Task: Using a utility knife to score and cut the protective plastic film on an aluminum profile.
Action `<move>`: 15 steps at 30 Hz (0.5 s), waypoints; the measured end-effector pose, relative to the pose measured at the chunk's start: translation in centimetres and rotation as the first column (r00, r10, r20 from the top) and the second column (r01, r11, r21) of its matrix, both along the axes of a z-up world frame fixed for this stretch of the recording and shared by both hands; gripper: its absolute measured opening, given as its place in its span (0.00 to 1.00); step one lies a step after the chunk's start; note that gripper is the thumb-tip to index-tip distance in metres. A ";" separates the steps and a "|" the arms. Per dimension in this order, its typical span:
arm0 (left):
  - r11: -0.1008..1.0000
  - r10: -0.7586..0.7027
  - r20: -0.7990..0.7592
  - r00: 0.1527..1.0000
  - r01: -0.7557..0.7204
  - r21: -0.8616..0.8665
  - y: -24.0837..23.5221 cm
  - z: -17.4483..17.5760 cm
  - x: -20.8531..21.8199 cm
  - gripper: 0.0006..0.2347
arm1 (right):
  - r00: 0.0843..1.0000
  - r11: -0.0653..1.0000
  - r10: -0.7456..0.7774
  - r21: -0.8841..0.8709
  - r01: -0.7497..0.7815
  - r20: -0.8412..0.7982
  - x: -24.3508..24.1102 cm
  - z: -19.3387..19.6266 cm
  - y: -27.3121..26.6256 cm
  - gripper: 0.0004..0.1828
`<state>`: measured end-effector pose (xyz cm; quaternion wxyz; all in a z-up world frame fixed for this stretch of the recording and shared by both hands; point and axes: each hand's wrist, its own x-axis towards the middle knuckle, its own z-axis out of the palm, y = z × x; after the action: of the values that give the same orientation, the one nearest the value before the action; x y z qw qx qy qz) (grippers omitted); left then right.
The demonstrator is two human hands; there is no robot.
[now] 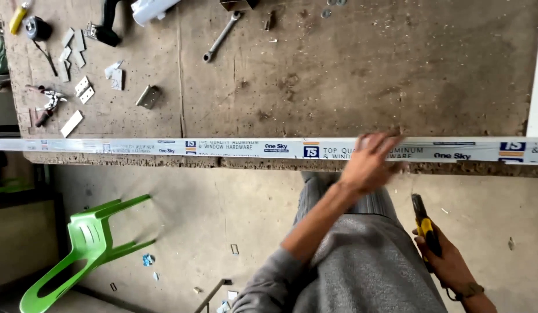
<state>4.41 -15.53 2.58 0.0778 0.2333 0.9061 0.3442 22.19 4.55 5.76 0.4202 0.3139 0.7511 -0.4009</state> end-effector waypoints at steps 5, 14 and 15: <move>0.985 0.162 -0.025 0.986 -0.160 0.067 -15.4 1.4 -0.3 0.22 | 0.980 0.982 0.185 -0.017 -0.187 -0.076 -1.2 -1.7 -4.4 0.38; 0.998 -0.069 -0.202 0.977 0.064 -0.029 -26.9 -5.0 -2.8 0.35 | 0.948 0.993 0.089 -0.042 -0.107 -0.307 -2.9 -4.1 -21.5 0.39; 0.998 -0.062 -0.221 0.973 0.057 -0.025 -27.0 -4.9 -3.0 0.35 | 0.943 0.995 0.042 -0.071 -0.069 -0.330 -3.3 -3.7 -23.4 0.38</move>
<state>1.44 -42.53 -2.37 -0.0112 0.2964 0.9049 0.3052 18.92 -18.85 2.06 0.3129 0.2045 0.8021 -0.4657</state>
